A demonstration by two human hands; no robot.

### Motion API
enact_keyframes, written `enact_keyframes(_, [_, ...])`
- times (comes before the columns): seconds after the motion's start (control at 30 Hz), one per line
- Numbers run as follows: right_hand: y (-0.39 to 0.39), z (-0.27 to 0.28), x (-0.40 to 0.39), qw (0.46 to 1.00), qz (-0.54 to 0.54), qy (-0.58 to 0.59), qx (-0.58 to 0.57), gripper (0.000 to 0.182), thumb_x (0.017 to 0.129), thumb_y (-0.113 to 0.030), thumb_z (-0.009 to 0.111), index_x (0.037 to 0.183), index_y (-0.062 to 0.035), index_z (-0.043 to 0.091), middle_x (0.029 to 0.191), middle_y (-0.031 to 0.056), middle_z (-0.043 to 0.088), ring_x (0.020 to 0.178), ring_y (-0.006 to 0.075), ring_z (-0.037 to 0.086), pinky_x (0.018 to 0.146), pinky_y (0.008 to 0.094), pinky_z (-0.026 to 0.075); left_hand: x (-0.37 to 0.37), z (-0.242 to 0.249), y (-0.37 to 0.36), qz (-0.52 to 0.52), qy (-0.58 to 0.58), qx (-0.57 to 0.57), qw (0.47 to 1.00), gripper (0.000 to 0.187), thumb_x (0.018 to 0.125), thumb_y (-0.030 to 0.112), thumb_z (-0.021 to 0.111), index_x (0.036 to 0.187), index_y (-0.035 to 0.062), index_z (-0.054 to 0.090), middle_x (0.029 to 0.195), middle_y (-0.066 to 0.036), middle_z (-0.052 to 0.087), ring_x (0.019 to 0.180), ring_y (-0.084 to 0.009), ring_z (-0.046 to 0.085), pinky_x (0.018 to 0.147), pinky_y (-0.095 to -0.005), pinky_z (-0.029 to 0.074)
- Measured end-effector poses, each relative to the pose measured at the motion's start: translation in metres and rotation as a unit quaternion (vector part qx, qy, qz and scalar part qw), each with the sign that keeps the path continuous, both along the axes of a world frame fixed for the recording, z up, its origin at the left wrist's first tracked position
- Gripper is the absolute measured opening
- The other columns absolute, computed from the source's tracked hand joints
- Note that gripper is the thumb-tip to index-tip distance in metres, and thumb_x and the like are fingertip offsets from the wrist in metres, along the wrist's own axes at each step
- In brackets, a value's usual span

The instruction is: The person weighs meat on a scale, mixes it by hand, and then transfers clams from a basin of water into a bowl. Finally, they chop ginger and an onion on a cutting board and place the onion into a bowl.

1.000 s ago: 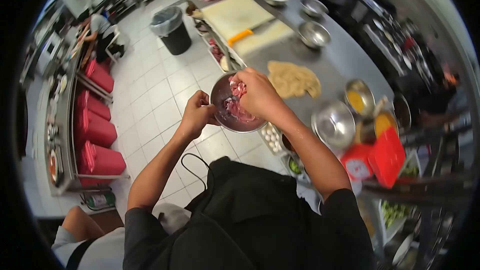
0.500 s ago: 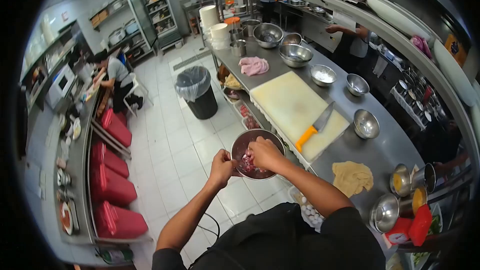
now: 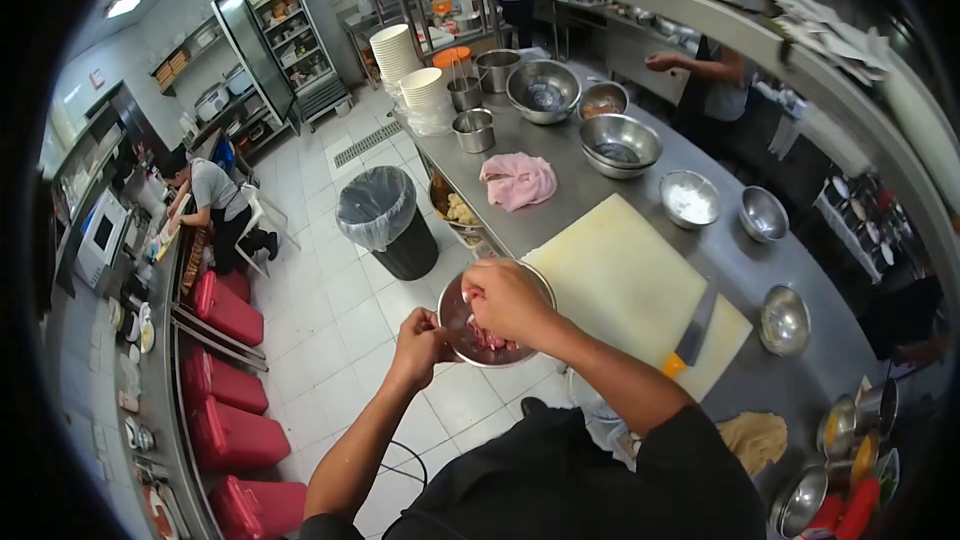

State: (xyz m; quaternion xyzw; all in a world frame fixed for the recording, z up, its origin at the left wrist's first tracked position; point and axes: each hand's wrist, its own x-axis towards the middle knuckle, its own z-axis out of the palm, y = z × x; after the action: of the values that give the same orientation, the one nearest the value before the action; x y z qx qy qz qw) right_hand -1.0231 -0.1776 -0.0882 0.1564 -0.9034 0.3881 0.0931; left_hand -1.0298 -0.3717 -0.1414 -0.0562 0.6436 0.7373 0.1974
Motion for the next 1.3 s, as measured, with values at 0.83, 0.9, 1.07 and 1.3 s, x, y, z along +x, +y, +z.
enact_keyframes(0.83, [0.172,0.054,-0.359,0.889,-0.4,-0.094,-0.202,0.028,0.078,-0.008,0.059,0.104,0.0028,0.062,0.075,0.0054,0.061,0.058,0.0127,0.058,0.041,0.0279,0.043,-0.441,0.055,-0.034,-0.184,0.096,0.041,0.977,0.017,0.097,0.015,0.062,0.102,-0.0017,0.063,0.115,-0.01,0.06,0.079,-0.0185,0.067,0.072,-0.0324,0.059])
enact_keyframes(0.9, [0.228,0.051,-0.416,0.886,-0.429,-0.091,-0.153,0.027,0.08,-0.009,0.059,0.106,-0.0026,0.062,0.075,0.0046,0.061,0.053,0.012,0.055,0.037,0.0251,0.038,-0.479,0.017,-0.064,-0.106,0.102,0.008,0.989,0.015,0.095,0.013,0.064,0.097,-0.0019,0.065,0.114,-0.01,0.061,0.079,-0.0184,0.067,0.07,-0.0314,0.058])
enact_keyframes(1.07, [0.41,-0.002,-0.582,0.914,-0.354,-0.056,-0.191,0.008,0.082,-0.006,0.054,0.089,-0.0025,0.057,0.072,0.0059,0.058,0.046,0.0131,0.05,0.038,0.0278,0.035,-0.516,-0.027,-0.149,0.102,-0.002,-0.183,0.978,0.015,0.089,0.012,0.071,0.095,-0.0007,0.066,0.092,-0.005,0.065,0.073,-0.0156,0.065,0.063,-0.0279,0.054])
enact_keyframes(1.3, [0.543,-0.127,-0.706,0.765,-0.527,-0.027,-0.37,0.012,0.084,-0.012,0.058,0.09,-0.0026,0.062,0.084,0.0106,0.062,0.065,0.0223,0.061,0.055,0.0345,0.049,-0.516,-0.063,-0.168,0.052,-0.068,-0.336,0.938,0.01,0.085,0.007,0.069,0.085,-0.0031,0.068,0.077,-0.006,0.066,0.064,-0.0121,0.061,0.059,-0.0265,0.051])
